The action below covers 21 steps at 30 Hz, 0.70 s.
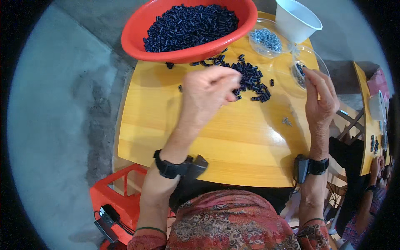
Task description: Manually assembling small blue plastic components into sets.
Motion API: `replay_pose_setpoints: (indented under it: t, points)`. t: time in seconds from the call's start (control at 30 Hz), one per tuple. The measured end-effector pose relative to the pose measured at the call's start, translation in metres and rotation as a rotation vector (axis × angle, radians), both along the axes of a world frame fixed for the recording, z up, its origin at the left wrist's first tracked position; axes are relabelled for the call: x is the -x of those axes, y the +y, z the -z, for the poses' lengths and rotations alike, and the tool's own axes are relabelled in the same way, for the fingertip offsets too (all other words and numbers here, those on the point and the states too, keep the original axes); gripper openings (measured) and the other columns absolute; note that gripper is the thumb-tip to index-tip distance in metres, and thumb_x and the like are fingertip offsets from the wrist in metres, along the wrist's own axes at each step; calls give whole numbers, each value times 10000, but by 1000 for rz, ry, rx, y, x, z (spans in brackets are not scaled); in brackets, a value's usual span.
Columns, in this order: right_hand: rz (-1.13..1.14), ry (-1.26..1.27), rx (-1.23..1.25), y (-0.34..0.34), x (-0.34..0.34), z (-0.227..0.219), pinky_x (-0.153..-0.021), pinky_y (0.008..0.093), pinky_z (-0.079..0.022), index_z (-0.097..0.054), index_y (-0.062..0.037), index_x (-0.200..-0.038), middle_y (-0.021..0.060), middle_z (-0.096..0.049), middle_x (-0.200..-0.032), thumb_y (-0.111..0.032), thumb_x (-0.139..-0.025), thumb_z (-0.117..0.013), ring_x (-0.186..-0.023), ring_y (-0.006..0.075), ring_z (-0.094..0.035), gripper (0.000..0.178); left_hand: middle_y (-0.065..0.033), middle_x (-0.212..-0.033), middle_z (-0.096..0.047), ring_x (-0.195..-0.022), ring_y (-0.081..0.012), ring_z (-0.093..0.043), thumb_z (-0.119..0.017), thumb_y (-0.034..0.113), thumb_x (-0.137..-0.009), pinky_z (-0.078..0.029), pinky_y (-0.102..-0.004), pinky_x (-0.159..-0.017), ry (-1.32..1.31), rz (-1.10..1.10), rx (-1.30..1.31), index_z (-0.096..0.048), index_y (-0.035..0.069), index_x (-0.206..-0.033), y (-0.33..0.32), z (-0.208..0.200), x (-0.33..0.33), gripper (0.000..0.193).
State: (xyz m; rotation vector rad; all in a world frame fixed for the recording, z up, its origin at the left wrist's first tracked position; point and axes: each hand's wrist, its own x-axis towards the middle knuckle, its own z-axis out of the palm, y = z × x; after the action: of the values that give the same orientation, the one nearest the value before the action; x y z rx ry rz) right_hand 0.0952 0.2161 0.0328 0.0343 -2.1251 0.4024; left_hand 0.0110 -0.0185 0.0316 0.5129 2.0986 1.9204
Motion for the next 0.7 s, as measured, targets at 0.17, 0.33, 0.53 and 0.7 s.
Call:
replay_pose_setpoints:
  t: [0.17, 0.33, 0.53, 0.7]
  points:
    - [-138, -77, 65, -7, -1, 3, -610, 265, -491, -660, -4, -908, 116, -641, -780, 63, -764, -645, -684, 200, -637, 160, -50, -803, -664, -606, -74, -568, -626, 98, -837, -446, -197, -548, 6, -195, 238, -678, 4, -955, -54, -10, 13, 159]
    - [-198, -175, 126, -8, 1, 10, -562, 278, -475, -653, 3, -877, 121, -620, -732, 43, -766, -649, -647, 215, -624, 119, -57, -824, -653, -651, -94, -583, -679, 26, -769, -465, -216, -590, 201, -166, 307, -674, -22, -915, -83, 22, 7, 154]
    - [-217, -219, 147, -12, 1, 12, -571, 295, -478, -656, -1, -868, 125, -620, -727, 36, -766, -647, -649, 237, -625, 109, -85, -817, -640, -650, -120, -571, -705, 6, -716, -467, -241, -620, 282, -348, 403, -667, -22, -916, -91, 31, 6, 205]
    - [-246, -231, 120, -10, 2, 17, -570, 300, -475, -653, -1, -869, 125, -608, -710, 38, -763, -647, -641, 248, -618, 113, -134, -855, -642, -673, -239, -610, -704, 84, -710, -485, -332, -657, 588, -294, 643, -675, 11, -908, -73, 25, 39, 213]
